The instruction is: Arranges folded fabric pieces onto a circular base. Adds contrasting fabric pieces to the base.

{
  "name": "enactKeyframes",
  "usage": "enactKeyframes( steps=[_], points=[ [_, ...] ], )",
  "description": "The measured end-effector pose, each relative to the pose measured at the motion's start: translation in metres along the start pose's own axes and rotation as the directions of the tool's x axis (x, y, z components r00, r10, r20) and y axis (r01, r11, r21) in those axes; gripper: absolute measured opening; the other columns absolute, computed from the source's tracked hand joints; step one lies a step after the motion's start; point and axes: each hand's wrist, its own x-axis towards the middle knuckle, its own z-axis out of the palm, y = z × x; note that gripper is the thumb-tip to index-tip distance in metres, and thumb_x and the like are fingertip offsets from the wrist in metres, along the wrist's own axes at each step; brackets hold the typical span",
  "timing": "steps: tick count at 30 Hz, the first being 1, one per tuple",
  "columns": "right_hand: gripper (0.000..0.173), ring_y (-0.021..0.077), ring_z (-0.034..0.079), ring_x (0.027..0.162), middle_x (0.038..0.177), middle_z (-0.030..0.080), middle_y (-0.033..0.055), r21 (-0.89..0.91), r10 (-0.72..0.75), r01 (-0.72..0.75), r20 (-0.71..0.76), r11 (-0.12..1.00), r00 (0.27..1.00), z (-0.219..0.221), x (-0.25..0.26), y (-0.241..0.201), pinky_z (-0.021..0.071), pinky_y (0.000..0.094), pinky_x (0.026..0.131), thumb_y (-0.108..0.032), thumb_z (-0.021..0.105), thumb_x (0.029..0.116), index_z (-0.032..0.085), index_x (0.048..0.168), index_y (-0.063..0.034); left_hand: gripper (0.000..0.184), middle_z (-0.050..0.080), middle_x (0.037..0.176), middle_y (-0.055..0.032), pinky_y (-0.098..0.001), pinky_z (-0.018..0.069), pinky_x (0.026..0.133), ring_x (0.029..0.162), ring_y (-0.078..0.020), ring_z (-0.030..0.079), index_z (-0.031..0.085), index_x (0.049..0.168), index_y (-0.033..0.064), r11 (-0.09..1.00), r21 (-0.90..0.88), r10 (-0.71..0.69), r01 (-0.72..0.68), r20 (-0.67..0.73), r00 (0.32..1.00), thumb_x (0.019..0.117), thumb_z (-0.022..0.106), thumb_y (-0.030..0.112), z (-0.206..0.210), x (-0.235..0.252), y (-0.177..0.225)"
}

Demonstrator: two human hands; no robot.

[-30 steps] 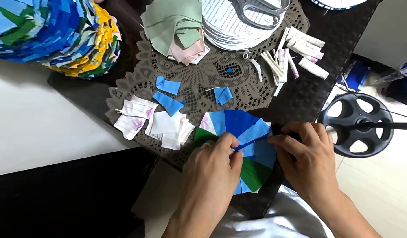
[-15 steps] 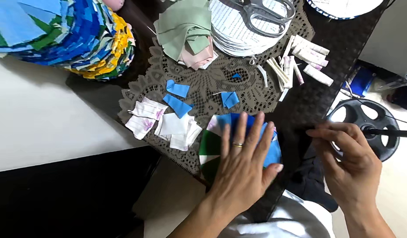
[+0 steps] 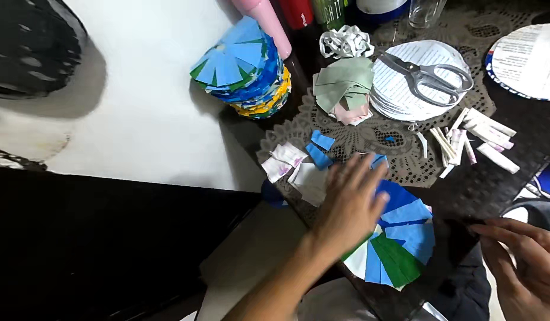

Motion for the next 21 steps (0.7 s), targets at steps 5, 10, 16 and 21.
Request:
enactKeyframes(
  steps=[5, 10, 16, 21],
  points=[
    [0.02, 0.0028, 0.056, 0.111, 0.107, 0.063, 0.0116, -0.023, -0.007, 0.007, -0.012, 1.0, 1.0, -0.001, 0.001, -0.001, 0.0433, 0.0106, 0.095, -0.012, 0.058, 0.0981, 0.073, 0.099, -0.0001, 0.018, 0.071, 0.115, -0.0137, -0.0526, 0.0543, 0.09, 0.105, -0.0314, 0.068, 0.075, 0.11, 0.0044, 0.993, 0.058, -0.102, 0.105, -0.066, 0.993, 0.0961, 0.064, 0.006, -0.045, 0.027, -0.051],
    [0.021, 0.0277, 0.063, 0.103, 0.103, 0.071, 0.0139, -0.227, -0.166, 0.176, 0.059, 0.958, 0.984, 0.021, 0.025, -0.014, 0.0469, 0.0426, 0.088, -0.02, 0.058, 0.0993, 0.076, 0.101, -0.01, 0.012, 0.073, 0.102, -0.0103, -0.0467, 0.0558, 0.087, 0.099, -0.0277, 0.068, 0.079, 0.098, 0.0061, 1.0, -0.003, 0.022, -0.022, -0.008, 1.0, 0.0936, 0.067, 0.008, -0.022, 0.035, -0.036],
    [0.019, 0.037, 0.067, 0.096, 0.098, 0.071, 0.0142, -0.283, -0.306, 0.367, 0.235, 0.886, 0.922, 0.083, 0.091, -0.026, 0.0524, 0.0535, 0.077, -0.013, 0.061, 0.0975, 0.079, 0.103, -0.0098, 0.02, 0.07, 0.109, -0.0103, -0.0439, 0.0562, 0.084, 0.095, -0.024, 0.068, 0.077, 0.108, 0.0075, 0.965, -0.1, -0.229, 0.243, 0.133, 0.964, 0.0988, 0.059, 0.005, -0.018, 0.049, -0.007],
    [0.016, 0.0391, 0.066, 0.096, 0.098, 0.069, 0.0166, -0.282, -0.301, 0.428, 0.399, 0.859, 0.866, 0.103, 0.123, -0.021, 0.0521, 0.0542, 0.075, -0.002, 0.065, 0.0908, 0.077, 0.101, -0.0066, 0.019, 0.07, 0.109, -0.013, -0.0475, 0.0553, 0.089, 0.101, -0.0282, 0.068, 0.075, 0.107, 0.0029, 0.959, -0.074, -0.258, 0.272, 0.155, 0.954, 0.0963, 0.069, 0.018, -0.001, 0.052, -0.006]
  ],
)
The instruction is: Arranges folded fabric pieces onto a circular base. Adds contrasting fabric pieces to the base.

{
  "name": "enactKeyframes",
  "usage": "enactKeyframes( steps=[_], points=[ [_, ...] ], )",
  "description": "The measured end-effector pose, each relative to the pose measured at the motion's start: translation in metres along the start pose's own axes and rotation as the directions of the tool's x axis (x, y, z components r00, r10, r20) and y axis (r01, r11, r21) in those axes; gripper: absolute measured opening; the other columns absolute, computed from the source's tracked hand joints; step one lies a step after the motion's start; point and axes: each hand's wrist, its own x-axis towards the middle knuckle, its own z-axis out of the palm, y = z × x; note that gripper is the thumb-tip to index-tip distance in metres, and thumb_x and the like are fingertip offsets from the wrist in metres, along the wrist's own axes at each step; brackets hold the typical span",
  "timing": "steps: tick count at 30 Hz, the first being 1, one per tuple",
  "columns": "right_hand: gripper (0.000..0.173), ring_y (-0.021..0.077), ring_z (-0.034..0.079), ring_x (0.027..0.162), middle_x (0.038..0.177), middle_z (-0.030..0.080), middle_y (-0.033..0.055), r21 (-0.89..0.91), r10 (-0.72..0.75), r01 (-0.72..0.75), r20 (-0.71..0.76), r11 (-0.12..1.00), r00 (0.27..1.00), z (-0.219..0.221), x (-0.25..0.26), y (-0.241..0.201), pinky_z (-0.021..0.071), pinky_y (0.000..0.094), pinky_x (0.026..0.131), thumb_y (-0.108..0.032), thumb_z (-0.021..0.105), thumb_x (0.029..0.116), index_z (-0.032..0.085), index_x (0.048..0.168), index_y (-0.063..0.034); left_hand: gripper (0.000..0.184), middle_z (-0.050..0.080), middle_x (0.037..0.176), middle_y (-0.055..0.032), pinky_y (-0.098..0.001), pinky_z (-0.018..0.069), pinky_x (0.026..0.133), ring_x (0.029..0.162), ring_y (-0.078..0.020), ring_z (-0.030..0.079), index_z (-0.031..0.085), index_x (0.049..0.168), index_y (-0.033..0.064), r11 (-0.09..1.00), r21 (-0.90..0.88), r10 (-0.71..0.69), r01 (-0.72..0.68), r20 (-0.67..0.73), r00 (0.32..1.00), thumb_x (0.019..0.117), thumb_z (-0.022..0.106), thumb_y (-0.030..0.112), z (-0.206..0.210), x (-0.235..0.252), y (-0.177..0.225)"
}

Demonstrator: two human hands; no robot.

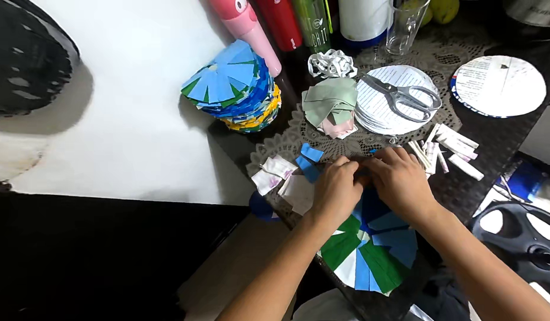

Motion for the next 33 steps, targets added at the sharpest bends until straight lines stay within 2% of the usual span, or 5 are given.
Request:
enactKeyframes(
  steps=[8, 11, 14, 22, 33],
  points=[
    [0.006, 0.0337, 0.065, 0.1, 0.1, 0.068, 0.0153, 0.3, 0.153, -0.193, 0.151, 0.934, 0.977, -0.019, 0.004, 0.01, 0.0517, 0.0548, 0.085, -0.007, 0.072, 0.0903, 0.074, 0.092, -0.0018, 0.014, 0.07, 0.095, -0.014, -0.0441, 0.0554, 0.081, 0.088, -0.0243, 0.068, 0.07, 0.106, 0.0004, 0.988, -0.154, 0.009, 0.004, 0.082, 0.997, 0.0992, 0.063, 0.01, -0.013, 0.009, 0.003],
    [0.006, 0.0072, 0.063, 0.075, 0.084, 0.067, 0.0011, 0.567, 0.243, -0.35, 0.258, 0.746, 0.935, -0.038, 0.002, 0.01, 0.0539, 0.0281, 0.069, -0.011, 0.071, 0.0938, 0.07, 0.095, -0.0053, 0.009, 0.067, 0.086, -0.0034, -0.0263, 0.055, 0.071, 0.074, -0.0078, 0.064, 0.067, 0.104, 0.0041, 0.884, -0.467, 0.041, 0.001, 0.079, 0.996, 0.0953, 0.069, 0.006, -0.028, 0.009, 0.0],
    [0.006, -0.0016, 0.062, 0.065, 0.074, 0.067, -0.0053, 0.729, 0.266, -0.404, 0.305, 0.552, 0.914, -0.043, -0.001, 0.01, 0.0521, 0.016, 0.063, -0.008, 0.068, 0.0952, 0.067, 0.09, -0.0078, 0.012, 0.068, 0.086, -0.0015, -0.0217, 0.0559, 0.071, 0.075, -0.0056, 0.065, 0.067, 0.099, 0.0046, 0.765, -0.644, 0.04, 0.009, 0.061, 0.997, 0.0904, 0.071, -0.003, -0.034, 0.007, 0.003],
    [0.012, 0.023, 0.066, 0.086, 0.089, 0.07, 0.0083, 0.32, 0.151, -0.06, -0.266, 0.945, 0.952, -0.025, -0.023, -0.007, 0.0542, 0.0407, 0.076, -0.011, 0.066, 0.0918, 0.075, 0.095, -0.005, 0.011, 0.066, 0.081, -0.0031, -0.0222, 0.0586, 0.069, 0.069, -0.008, 0.066, 0.064, 0.094, 0.0016, 0.674, -0.735, -0.076, 0.072, 0.028, 0.997, 0.0898, 0.07, -0.007, -0.023, 0.001, 0.017],
    [0.011, -0.0045, 0.06, 0.07, 0.08, 0.068, -0.0024, 0.666, 0.387, -0.251, -0.061, 0.702, 0.92, -0.028, -0.027, -0.013, 0.0493, 0.0122, 0.065, -0.011, 0.066, 0.0945, 0.074, 0.091, -0.0051, 0.01, 0.069, 0.084, -0.0035, -0.0222, 0.059, 0.073, 0.074, -0.0081, 0.068, 0.066, 0.097, 0.0, 0.606, -0.789, -0.05, 0.103, 0.092, 0.995, 0.092, 0.065, -0.009, -0.023, -0.008, 0.023]
  ],
)
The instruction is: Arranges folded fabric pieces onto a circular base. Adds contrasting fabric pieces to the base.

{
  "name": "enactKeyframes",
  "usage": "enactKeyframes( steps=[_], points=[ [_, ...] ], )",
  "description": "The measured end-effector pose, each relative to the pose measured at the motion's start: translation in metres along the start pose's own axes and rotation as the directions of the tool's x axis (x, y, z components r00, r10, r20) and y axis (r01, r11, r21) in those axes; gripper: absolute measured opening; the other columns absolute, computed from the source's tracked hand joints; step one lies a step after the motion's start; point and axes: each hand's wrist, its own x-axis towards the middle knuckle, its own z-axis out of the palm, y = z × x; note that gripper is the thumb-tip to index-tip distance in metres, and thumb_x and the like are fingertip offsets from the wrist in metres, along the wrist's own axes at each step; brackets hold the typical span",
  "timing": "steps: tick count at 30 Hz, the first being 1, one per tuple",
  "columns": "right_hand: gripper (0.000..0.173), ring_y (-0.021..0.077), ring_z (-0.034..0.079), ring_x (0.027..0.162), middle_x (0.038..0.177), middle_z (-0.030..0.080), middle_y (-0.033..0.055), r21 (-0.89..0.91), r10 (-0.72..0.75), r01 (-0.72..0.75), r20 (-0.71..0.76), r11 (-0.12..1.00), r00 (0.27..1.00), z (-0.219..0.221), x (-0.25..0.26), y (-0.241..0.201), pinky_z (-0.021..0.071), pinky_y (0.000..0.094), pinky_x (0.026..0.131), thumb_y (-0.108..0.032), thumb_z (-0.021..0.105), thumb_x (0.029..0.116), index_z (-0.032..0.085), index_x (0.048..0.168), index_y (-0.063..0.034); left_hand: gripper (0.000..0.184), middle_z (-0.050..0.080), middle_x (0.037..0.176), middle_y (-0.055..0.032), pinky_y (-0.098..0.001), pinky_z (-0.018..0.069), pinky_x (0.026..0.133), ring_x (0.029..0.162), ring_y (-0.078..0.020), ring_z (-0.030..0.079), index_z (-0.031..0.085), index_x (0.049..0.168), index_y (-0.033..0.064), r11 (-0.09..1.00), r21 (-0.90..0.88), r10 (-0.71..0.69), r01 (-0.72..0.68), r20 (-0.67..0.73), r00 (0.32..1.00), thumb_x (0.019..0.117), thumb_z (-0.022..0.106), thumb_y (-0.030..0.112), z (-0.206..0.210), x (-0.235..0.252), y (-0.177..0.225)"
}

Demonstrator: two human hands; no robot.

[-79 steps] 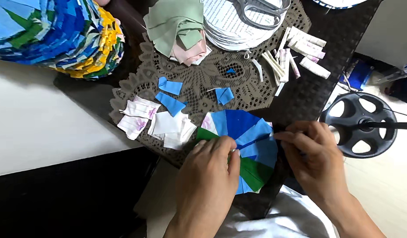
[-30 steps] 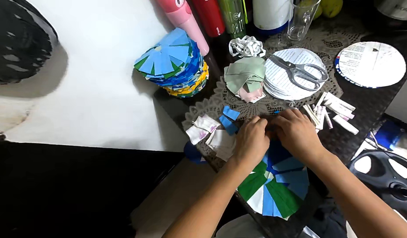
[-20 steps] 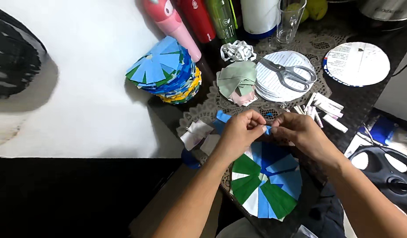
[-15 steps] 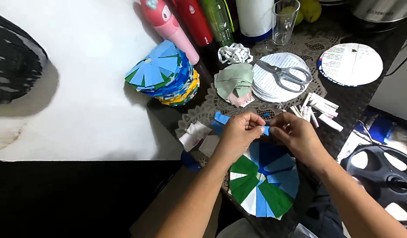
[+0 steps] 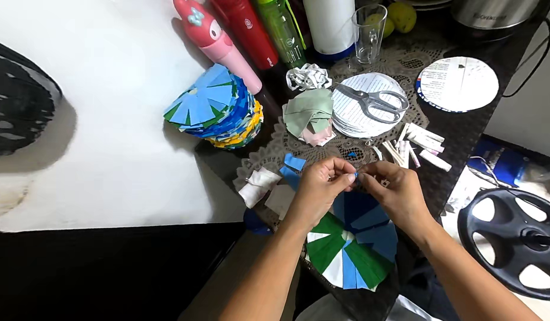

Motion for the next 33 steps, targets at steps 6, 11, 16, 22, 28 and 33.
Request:
enactKeyframes(
  steps=[6, 11, 16, 22, 28, 33],
  points=[
    [0.013, 0.0004, 0.063, 0.067, 0.072, 0.069, -0.0051, 0.404, 0.247, -0.24, 0.037, 0.883, 0.968, -0.004, 0.004, -0.001, 0.0527, 0.0174, 0.064, -0.001, 0.065, 0.0917, 0.074, 0.084, -0.0077, 0.012, 0.069, 0.082, -0.0024, -0.022, 0.0586, 0.073, 0.074, -0.0078, 0.068, 0.067, 0.095, 0.0014, 1.0, 0.009, 0.029, -0.029, -0.008, 1.0, 0.0917, 0.064, -0.009, -0.003, 0.001, 0.0],
    [0.016, 0.0025, 0.062, 0.066, 0.073, 0.069, -0.0025, 0.488, 0.292, -0.265, 0.02, 0.832, 0.956, -0.003, 0.005, -0.002, 0.0514, 0.0178, 0.063, 0.001, 0.064, 0.0911, 0.074, 0.081, -0.0064, 0.008, 0.069, 0.091, -0.0008, -0.0233, 0.0559, 0.072, 0.079, -0.0056, 0.066, 0.071, 0.096, 0.0069, 0.918, 0.37, 0.181, -0.142, -0.073, 0.981, 0.0928, 0.066, 0.002, -0.01, 0.004, -0.009],
    [0.009, -0.0014, 0.062, 0.064, 0.074, 0.07, -0.0052, 0.344, 0.154, -0.117, -0.084, 0.932, 0.984, 0.005, 0.001, -0.001, 0.0522, 0.0151, 0.06, -0.001, 0.069, 0.0901, 0.074, 0.086, -0.0066, 0.008, 0.068, 0.098, 0.0015, -0.0191, 0.0573, 0.074, 0.085, -0.0016, 0.066, 0.075, 0.094, 0.0124, 0.808, 0.53, 0.328, -0.255, -0.045, 0.944, 0.0919, 0.068, 0.017, 0.0, -0.007, -0.002],
    [0.008, -0.0037, 0.061, 0.075, 0.083, 0.07, -0.0006, 0.083, -0.147, 0.161, -0.161, 0.983, 0.976, 0.011, -0.003, 0.003, 0.0508, 0.0127, 0.068, -0.005, 0.067, 0.09, 0.074, 0.087, -0.0025, 0.009, 0.066, 0.087, 0.0018, -0.017, 0.0552, 0.068, 0.075, -0.0004, 0.064, 0.075, 0.091, 0.0103, 0.808, 0.556, 0.287, -0.196, -0.081, 0.954, 0.0929, 0.071, 0.018, 0.003, -0.006, 0.004],
    [0.009, -0.0026, 0.062, 0.076, 0.084, 0.07, 0.0008, 0.063, -0.163, 0.175, -0.162, 0.982, 0.973, 0.013, -0.004, 0.004, 0.0507, 0.0131, 0.069, -0.006, 0.067, 0.0902, 0.075, 0.088, -0.0019, 0.006, 0.066, 0.085, 0.0019, -0.0159, 0.0529, 0.066, 0.072, -0.0001, 0.062, 0.074, 0.087, 0.0096, 0.833, 0.53, 0.245, -0.16, -0.093, 0.965, 0.0924, 0.071, 0.012, 0.004, -0.004, 0.005],
    [0.008, -0.0042, 0.06, 0.064, 0.074, 0.067, -0.0063, 0.28, 0.117, -0.088, -0.091, 0.956, 0.989, 0.01, -0.001, -0.005, 0.0504, 0.0128, 0.06, -0.004, 0.066, 0.0916, 0.072, 0.087, -0.0067, 0.007, 0.067, 0.081, 0.0021, -0.0162, 0.0515, 0.064, 0.07, -0.0002, 0.062, 0.073, 0.088, 0.0085, 0.894, 0.437, 0.15, -0.103, -0.074, 0.986, 0.0941, 0.07, 0.009, 0.001, -0.003, 0.007]
  ],
)
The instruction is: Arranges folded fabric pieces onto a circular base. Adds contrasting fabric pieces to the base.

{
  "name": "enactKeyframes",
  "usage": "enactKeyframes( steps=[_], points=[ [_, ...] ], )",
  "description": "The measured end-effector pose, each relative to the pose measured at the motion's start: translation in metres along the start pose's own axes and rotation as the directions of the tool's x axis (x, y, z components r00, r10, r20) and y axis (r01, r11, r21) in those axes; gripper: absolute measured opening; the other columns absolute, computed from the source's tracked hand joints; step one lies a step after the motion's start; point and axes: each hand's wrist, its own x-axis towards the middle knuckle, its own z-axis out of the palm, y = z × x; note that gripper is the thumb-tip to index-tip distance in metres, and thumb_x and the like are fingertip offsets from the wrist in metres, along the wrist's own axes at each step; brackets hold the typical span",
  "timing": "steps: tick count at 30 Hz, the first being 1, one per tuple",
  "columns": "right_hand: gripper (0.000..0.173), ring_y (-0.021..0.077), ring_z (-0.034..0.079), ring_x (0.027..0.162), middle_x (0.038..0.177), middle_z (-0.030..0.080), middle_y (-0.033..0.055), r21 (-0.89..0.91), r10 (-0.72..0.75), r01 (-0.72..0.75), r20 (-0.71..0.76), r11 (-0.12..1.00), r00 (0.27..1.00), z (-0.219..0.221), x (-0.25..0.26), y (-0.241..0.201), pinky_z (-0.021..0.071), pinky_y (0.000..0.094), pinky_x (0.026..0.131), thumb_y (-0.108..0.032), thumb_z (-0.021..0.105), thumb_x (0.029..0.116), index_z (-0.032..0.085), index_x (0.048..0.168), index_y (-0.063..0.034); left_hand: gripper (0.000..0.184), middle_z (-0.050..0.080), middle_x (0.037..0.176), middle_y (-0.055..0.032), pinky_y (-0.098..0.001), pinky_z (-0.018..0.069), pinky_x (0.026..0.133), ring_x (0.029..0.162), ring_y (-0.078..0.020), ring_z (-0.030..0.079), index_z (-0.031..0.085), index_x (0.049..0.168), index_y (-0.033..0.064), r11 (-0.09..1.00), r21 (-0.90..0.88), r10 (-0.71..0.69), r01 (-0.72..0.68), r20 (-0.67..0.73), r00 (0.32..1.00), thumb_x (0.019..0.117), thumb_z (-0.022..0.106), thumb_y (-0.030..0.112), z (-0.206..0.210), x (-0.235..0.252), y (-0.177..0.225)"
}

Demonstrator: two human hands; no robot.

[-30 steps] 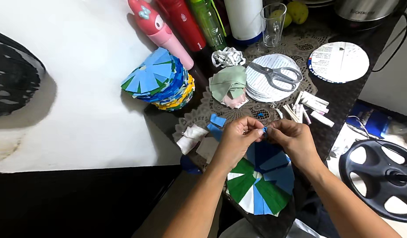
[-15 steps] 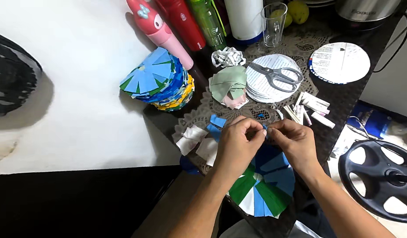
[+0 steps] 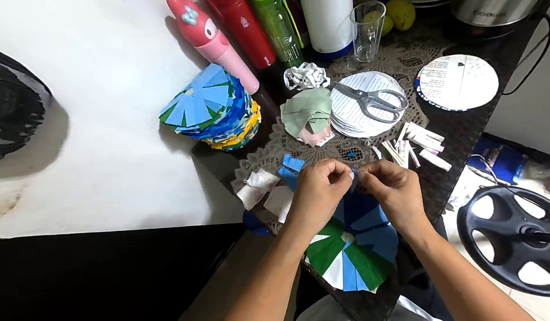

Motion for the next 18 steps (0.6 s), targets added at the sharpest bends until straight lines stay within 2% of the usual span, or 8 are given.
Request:
enactKeyframes(
  steps=[4, 7, 12, 14, 16, 17, 18],
  points=[
    [0.015, 0.0033, 0.062, 0.067, 0.073, 0.067, -0.0027, 0.229, 0.198, -0.198, 0.023, 0.953, 0.98, -0.004, 0.006, 0.0, 0.0527, 0.0187, 0.065, -0.001, 0.06, 0.0953, 0.071, 0.086, -0.0058, 0.006, 0.067, 0.08, 0.0025, -0.0187, 0.0516, 0.065, 0.071, -0.0016, 0.062, 0.073, 0.089, 0.0091, 1.0, -0.012, 0.005, -0.005, 0.004, 1.0, 0.094, 0.07, 0.01, -0.005, 0.001, -0.007],
    [0.02, 0.0075, 0.066, 0.069, 0.076, 0.07, 0.0018, 0.348, 0.325, -0.317, 0.035, 0.882, 0.945, -0.013, 0.011, -0.002, 0.0569, 0.0225, 0.07, -0.001, 0.054, 0.1004, 0.07, 0.088, -0.0031, 0.007, 0.068, 0.082, 0.001, -0.0249, 0.0533, 0.068, 0.073, -0.0046, 0.063, 0.073, 0.088, 0.0093, 0.992, 0.126, -0.008, 0.015, -0.056, 0.998, 0.0934, 0.069, 0.012, -0.016, 0.005, -0.018],
    [0.023, 0.0086, 0.067, 0.069, 0.074, 0.068, 0.002, 0.403, 0.383, -0.36, 0.026, 0.841, 0.923, -0.028, 0.013, -0.004, 0.0586, 0.0244, 0.072, -0.001, 0.049, 0.1023, 0.068, 0.089, -0.0034, 0.013, 0.071, 0.091, -0.0123, -0.0457, 0.0535, 0.078, 0.083, -0.0235, 0.067, 0.074, 0.095, 0.0022, 0.885, 0.445, -0.083, 0.138, -0.141, 0.987, 0.0967, 0.066, 0.012, -0.031, 0.012, -0.042],
    [0.024, 0.0087, 0.068, 0.069, 0.074, 0.069, 0.0021, 0.399, 0.379, -0.354, 0.018, 0.846, 0.925, -0.03, 0.013, -0.005, 0.059, 0.0244, 0.072, 0.0, 0.049, 0.1022, 0.068, 0.088, -0.0033, 0.016, 0.071, 0.098, -0.0181, -0.0526, 0.0533, 0.083, 0.089, -0.0316, 0.068, 0.074, 0.101, -0.0005, 0.839, 0.53, -0.044, 0.126, -0.165, 0.985, 0.0976, 0.064, 0.011, -0.03, 0.01, -0.047],
    [0.023, 0.0085, 0.068, 0.068, 0.074, 0.069, 0.0022, 0.364, 0.338, -0.316, 0.004, 0.876, 0.941, -0.032, 0.012, -0.005, 0.059, 0.0239, 0.071, 0.0, 0.052, 0.101, 0.069, 0.088, -0.0033, 0.019, 0.072, 0.097, -0.0166, -0.0499, 0.0553, 0.08, 0.086, -0.029, 0.069, 0.074, 0.104, -0.0004, 0.874, 0.481, 0.019, 0.068, -0.174, 0.985, 0.0985, 0.063, 0.013, -0.025, 0.003, -0.046],
    [0.021, 0.008, 0.067, 0.068, 0.074, 0.069, 0.0013, 0.316, 0.29, -0.274, -0.002, 0.908, 0.957, -0.033, 0.01, -0.006, 0.0587, 0.0235, 0.071, 0.0, 0.054, 0.0993, 0.07, 0.087, -0.004, 0.02, 0.073, 0.094, -0.0125, -0.0435, 0.057, 0.078, 0.083, -0.0225, 0.07, 0.074, 0.104, 0.0006, 0.927, 0.374, 0.023, 0.037, -0.155, 0.988, 0.1, 0.061, 0.016, -0.021, -0.003, -0.043],
    [0.017, 0.0067, 0.066, 0.069, 0.075, 0.069, -0.0004, 0.234, 0.224, -0.217, -0.003, 0.948, 0.975, -0.033, 0.006, -0.008, 0.0582, 0.0229, 0.07, -0.001, 0.057, 0.0973, 0.071, 0.088, -0.0053, 0.024, 0.074, 0.094, -0.0076, -0.0358, 0.0584, 0.078, 0.083, -0.0152, 0.071, 0.074, 0.105, 0.0017, 0.98, 0.195, -0.02, 0.039, -0.096, 0.995, 0.1029, 0.057, 0.018, -0.016, -0.01, -0.037]
  ],
)
